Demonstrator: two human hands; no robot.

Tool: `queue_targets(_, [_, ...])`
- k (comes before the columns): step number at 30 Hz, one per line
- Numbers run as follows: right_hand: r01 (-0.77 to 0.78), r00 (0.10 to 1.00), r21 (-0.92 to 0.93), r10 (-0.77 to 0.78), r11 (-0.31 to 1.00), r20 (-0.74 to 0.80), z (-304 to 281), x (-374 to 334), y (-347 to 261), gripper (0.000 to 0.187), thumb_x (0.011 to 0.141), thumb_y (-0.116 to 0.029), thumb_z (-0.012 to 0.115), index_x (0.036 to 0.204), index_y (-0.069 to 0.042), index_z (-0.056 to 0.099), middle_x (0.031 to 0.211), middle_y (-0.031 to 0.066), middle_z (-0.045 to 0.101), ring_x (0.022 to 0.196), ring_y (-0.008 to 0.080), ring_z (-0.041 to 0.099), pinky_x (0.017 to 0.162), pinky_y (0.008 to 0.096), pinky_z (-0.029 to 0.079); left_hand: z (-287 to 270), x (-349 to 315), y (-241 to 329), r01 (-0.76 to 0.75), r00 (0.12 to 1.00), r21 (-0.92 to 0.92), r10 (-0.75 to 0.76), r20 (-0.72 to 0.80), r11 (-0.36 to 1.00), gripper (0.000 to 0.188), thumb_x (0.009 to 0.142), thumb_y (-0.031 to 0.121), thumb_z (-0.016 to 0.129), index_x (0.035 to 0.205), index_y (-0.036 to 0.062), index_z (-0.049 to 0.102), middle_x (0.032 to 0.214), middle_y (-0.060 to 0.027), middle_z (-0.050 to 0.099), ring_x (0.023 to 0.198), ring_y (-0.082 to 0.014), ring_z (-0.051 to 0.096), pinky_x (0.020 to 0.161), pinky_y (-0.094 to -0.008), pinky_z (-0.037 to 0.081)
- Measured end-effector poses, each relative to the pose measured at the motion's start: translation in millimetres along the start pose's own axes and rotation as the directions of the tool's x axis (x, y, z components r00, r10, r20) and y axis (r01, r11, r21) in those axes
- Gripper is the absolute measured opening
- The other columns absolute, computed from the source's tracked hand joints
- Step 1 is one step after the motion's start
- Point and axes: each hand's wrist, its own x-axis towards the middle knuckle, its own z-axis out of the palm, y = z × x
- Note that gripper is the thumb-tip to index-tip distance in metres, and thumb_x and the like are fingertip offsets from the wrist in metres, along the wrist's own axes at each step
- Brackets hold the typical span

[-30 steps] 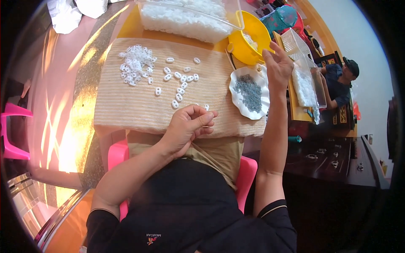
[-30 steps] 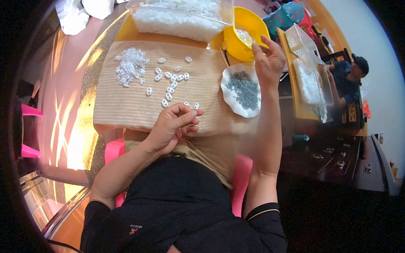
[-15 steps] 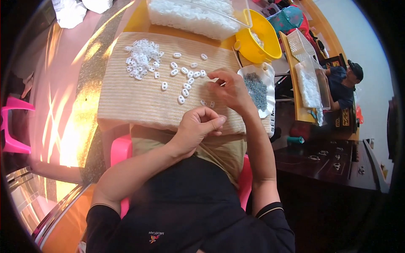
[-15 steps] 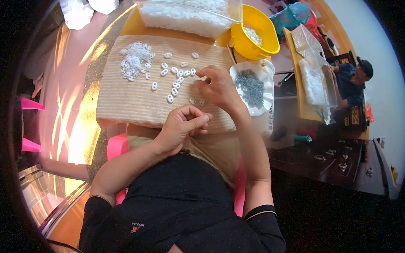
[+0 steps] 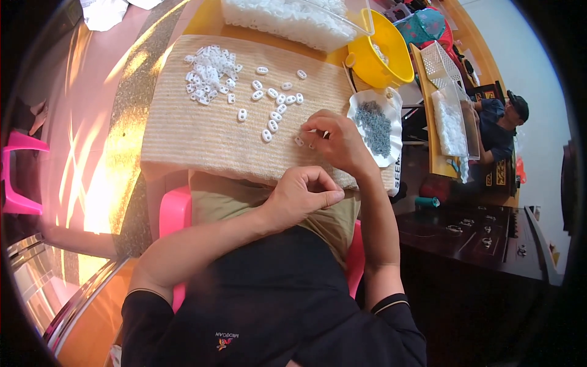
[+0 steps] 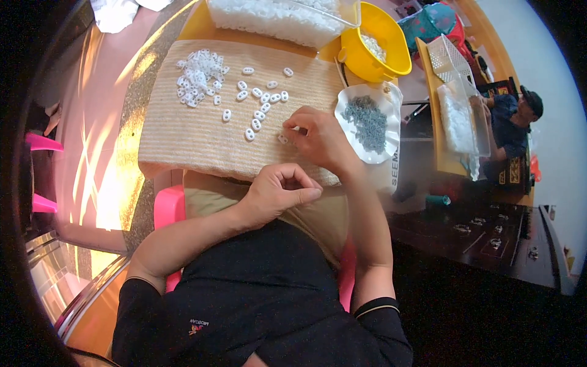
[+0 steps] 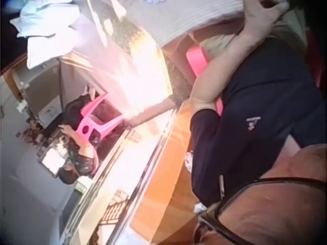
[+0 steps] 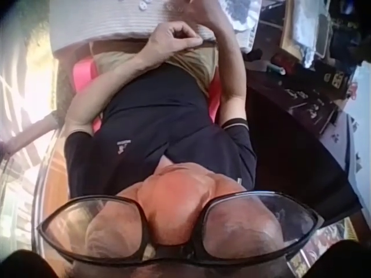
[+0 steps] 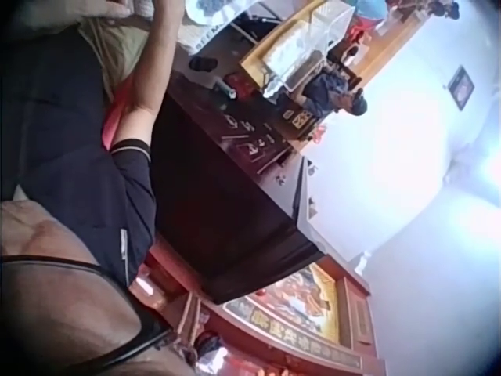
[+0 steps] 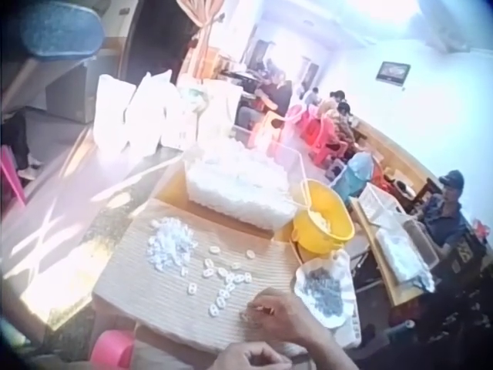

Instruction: The recorder is manually assembling small white plastic components by inserting tiny metal pins into them.

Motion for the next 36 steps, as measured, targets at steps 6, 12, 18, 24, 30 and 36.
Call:
queue_targets(6, [0.057,0.996,-0.124,-0.048,0.991,0.074,7.5,-7.4,0.2,0.017,0.079,-0.016,0.066,0.091,-0.005,0.069,0.093,0.0119,0.063,0.084,0.0310,0.063,0.074,0.0375,0.050,0.3,-0.1,-2.1,0.005,1.000,0.038,-0.005,-0.013,0.999,0.009,0.083,0.007,0.069,0.088,0.0012,0.063,0.083,-0.0038,0.066,0.073,-0.0072,0.060,0.067,-0.0220,0.050])
queue_targets(12, [0.158,0.987,-0.167,-0.153,0.973,0.039,11.2,-10.7,4.4,0.016,0.076,-0.008,0.068,0.090,-0.003,0.067,0.085,0.0112,0.064,0.077,0.0266,0.064,0.068,0.0324,0.051,-0.7,-0.6,0.9,0.011,0.998,0.015,-0.010,-0.070,1.000,0.009,0.084,0.009,0.069,0.086,0.0022,0.062,0.077,-0.0026,0.064,0.069,-0.0069,0.059,0.064,-0.0216,0.049])
queue_targets(18, [-0.066,0.995,0.345,0.085,0.936,-0.042,6.2,-26.3,8.9,0.013,0.083,-0.005,0.068,0.093,0.003,0.064,0.081,0.0034,0.064,0.073,0.0082,0.059,0.065,0.0232,0.049,-8.2,6.3,7.2,-0.107,0.942,0.031,0.111,-0.318,0.994,0.010,0.086,0.011,0.067,0.086,0.0043,0.060,0.073,-0.0013,0.061,0.065,-0.0070,0.058,0.061,-0.0207,0.050])
queue_targets(24, [-0.105,0.985,0.716,0.170,0.690,-0.020,7.6,-43.2,7.4,0.018,0.087,-0.005,0.066,0.103,0.003,0.063,0.084,0.0064,0.066,0.076,0.0109,0.063,0.068,0.0237,0.054,-7.1,7.8,15.1,-0.172,0.916,-0.158,0.099,-0.389,0.972,0.010,0.090,0.014,0.063,0.094,0.0048,0.060,0.082,-0.0025,0.063,0.070,-0.0077,0.060,0.064,-0.0213,0.053])
queue_targets(30, [-0.086,0.988,0.750,0.153,0.656,-0.021,8.7,-48.1,5.4,0.016,0.086,-0.002,0.064,0.100,0.006,0.061,0.083,0.0092,0.066,0.071,0.0140,0.065,0.067,0.0256,0.054,-10.6,6.4,12.2,-0.070,0.953,-0.237,-0.005,-0.303,0.969,0.015,0.092,0.018,0.060,0.096,0.0038,0.060,0.084,-0.0026,0.063,0.072,-0.0082,0.060,0.067,-0.0231,0.054])
queue_targets(36, [-0.127,0.988,0.819,0.143,0.560,0.055,2.4,-52.0,8.2,0.014,0.083,-0.002,0.068,0.093,0.005,0.061,0.082,0.0103,0.066,0.071,0.0155,0.066,0.066,0.0270,0.056,-11.6,5.6,17.1,-0.014,0.980,-0.252,-0.037,-0.197,0.968,0.015,0.092,0.018,0.060,0.095,0.0034,0.060,0.081,-0.0015,0.061,0.072,-0.0080,0.058,0.067,-0.0237,0.054])
